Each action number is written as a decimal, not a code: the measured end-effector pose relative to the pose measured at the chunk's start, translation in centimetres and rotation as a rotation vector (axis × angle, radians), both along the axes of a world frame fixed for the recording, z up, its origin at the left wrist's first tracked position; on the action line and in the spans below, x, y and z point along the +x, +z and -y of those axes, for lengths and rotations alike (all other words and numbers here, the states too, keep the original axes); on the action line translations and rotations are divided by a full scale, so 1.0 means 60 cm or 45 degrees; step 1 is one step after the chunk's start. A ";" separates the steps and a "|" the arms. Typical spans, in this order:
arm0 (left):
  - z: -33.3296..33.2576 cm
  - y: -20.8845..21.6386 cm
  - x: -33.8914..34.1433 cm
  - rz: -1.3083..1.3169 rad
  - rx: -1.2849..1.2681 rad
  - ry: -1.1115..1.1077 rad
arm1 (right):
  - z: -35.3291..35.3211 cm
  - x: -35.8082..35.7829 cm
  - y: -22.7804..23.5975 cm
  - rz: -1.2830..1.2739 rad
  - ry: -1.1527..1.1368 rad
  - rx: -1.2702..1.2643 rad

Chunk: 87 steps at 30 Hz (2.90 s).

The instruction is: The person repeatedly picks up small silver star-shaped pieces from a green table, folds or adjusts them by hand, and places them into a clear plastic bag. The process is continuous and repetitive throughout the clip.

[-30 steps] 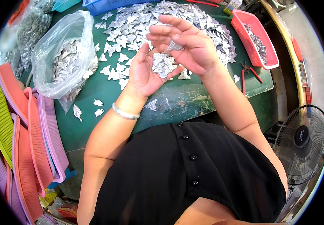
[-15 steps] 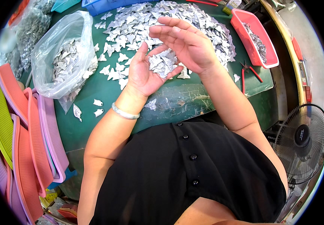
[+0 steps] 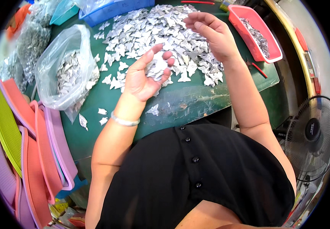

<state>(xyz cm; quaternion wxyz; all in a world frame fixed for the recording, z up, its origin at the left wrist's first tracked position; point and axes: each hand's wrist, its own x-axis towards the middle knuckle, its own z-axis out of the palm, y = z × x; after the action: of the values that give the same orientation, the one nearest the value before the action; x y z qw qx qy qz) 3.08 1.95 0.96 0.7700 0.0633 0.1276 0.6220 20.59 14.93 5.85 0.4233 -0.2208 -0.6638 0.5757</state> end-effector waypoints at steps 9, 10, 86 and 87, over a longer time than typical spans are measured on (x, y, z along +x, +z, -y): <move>0.066 0.180 -0.174 -1.208 0.199 0.727 | -0.111 0.051 -0.042 1.184 -0.290 1.107; 0.072 0.189 -0.191 -1.476 0.113 0.837 | -0.121 0.041 -0.050 1.196 -0.312 1.126; 0.000 -0.017 -0.054 -0.073 0.080 0.355 | 0.060 -0.118 -0.026 0.035 0.541 -0.725; 0.001 -0.018 -0.054 -0.076 0.075 0.360 | 0.061 -0.117 -0.025 0.017 0.542 -0.733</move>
<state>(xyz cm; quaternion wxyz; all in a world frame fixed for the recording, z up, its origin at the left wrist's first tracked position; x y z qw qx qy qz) -0.15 1.87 -0.10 0.6683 0.0858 0.1399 0.7255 13.56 11.29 4.35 0.2100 -0.1916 -0.5085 0.8128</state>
